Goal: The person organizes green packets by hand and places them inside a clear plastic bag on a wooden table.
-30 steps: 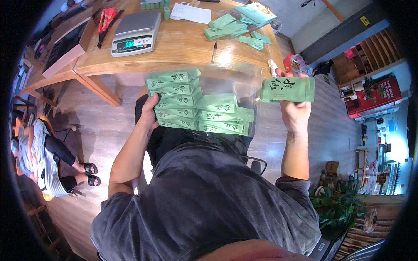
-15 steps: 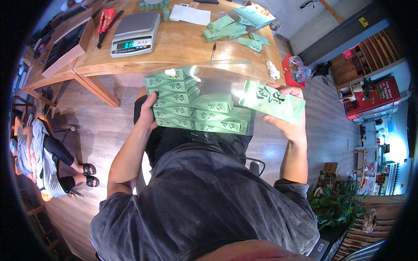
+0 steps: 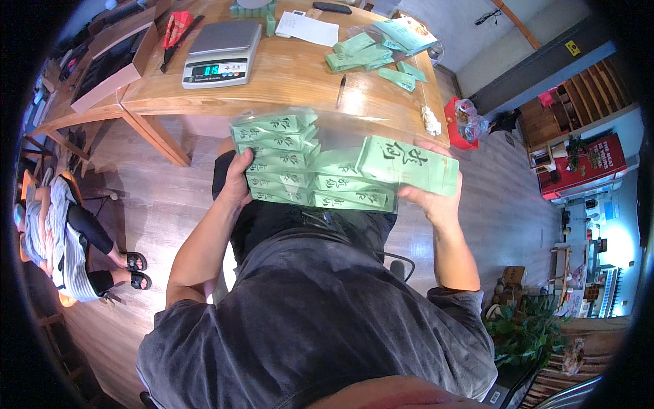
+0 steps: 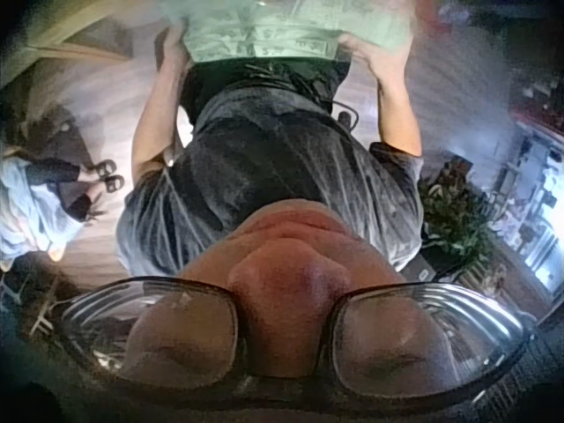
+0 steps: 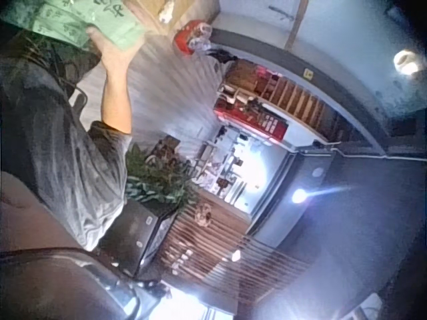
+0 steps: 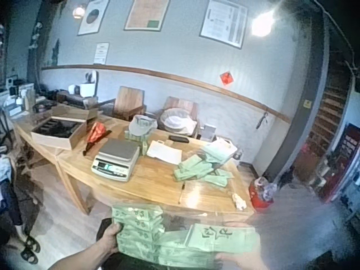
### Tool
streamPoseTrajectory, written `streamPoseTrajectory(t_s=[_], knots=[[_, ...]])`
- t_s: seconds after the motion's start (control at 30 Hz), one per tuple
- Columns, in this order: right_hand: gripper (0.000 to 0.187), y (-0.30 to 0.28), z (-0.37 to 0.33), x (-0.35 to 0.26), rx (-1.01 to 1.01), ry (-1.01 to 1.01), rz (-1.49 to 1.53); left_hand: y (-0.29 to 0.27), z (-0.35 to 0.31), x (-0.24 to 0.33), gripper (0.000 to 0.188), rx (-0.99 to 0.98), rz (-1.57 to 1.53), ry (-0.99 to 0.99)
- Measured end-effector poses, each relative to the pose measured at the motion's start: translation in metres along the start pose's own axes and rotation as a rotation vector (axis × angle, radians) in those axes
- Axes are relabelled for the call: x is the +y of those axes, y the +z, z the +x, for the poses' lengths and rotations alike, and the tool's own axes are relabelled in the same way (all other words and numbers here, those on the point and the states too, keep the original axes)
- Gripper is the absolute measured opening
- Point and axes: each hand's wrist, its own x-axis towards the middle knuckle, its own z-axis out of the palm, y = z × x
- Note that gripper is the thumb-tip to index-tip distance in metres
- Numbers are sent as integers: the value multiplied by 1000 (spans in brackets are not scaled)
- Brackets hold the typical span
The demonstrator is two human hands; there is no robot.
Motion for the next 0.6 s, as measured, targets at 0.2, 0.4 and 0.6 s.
streamPoseTrajectory(t_s=[0.2,0.4,0.6], knots=[[74,7,3,-11,-125,137,13,1,0,-1,82,-15,-3,3],[77,22,15,-8,-227,253,199,11,-1,1,81,-55,38,4],[60,15,8,15,26,58,297,8,-1,-1,80,-49,-6,18]])
